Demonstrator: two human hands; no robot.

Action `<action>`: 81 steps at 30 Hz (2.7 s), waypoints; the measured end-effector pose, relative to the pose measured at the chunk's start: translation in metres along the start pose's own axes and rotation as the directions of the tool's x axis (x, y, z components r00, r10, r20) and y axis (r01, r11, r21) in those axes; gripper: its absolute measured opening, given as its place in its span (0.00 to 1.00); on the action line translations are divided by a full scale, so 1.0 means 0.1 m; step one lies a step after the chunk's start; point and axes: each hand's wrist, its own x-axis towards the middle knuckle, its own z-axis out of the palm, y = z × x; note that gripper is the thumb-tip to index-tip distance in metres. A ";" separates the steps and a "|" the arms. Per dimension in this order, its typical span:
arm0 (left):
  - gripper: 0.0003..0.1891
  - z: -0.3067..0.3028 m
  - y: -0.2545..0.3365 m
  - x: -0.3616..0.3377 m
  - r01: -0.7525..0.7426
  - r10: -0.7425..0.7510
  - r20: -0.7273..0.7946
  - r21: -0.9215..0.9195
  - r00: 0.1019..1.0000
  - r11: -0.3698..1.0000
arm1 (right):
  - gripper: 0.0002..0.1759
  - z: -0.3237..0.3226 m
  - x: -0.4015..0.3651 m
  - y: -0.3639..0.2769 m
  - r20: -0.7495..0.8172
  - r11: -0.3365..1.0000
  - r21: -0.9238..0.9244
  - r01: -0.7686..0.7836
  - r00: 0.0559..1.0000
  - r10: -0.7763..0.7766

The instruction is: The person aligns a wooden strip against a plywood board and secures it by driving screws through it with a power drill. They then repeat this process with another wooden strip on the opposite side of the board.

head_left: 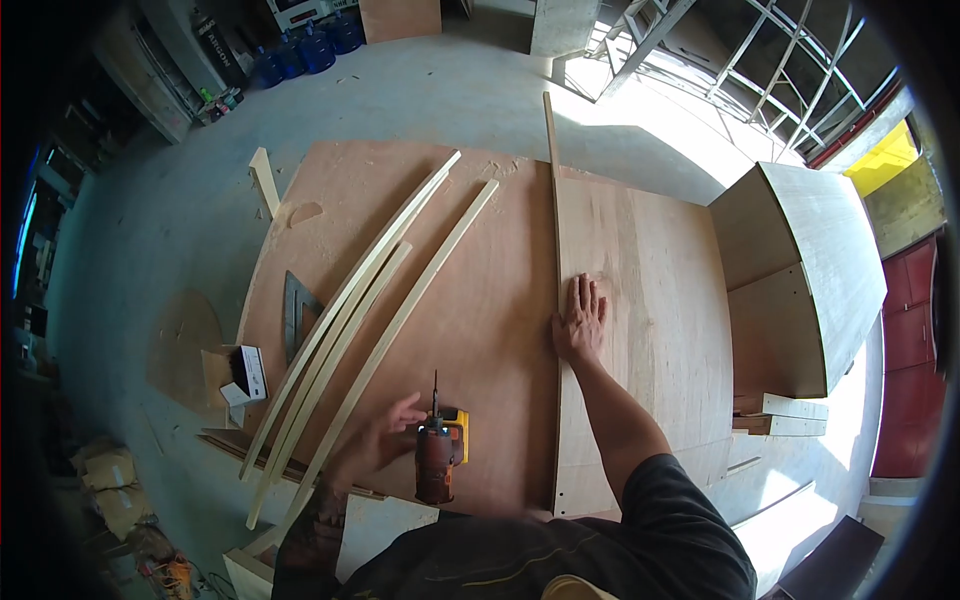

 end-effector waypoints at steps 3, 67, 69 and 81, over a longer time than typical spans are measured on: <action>0.45 0.50 0.55 -0.27 -0.218 0.222 0.012 0.228 0.975 0.949 | 0.51 0.00 0.02 0.01 0.010 1.000 0.008 -0.008 1.000 0.008; 0.13 0.21 1.54 4.64 0.246 -0.281 -0.209 -0.177 0.937 0.953 | 0.53 0.15 0.00 0.10 -0.004 0.996 0.075 0.050 0.999 -0.050; 0.12 0.20 1.62 4.67 0.314 -0.320 -0.217 -0.065 0.922 0.947 | 0.53 0.16 0.01 0.10 0.001 0.997 0.055 0.050 0.999 -0.050; 0.09 0.09 2.42 5.00 0.408 -0.386 -0.134 0.349 0.913 0.844 | 0.53 0.24 0.03 0.09 -0.005 0.999 -0.012 0.051 0.999 -0.051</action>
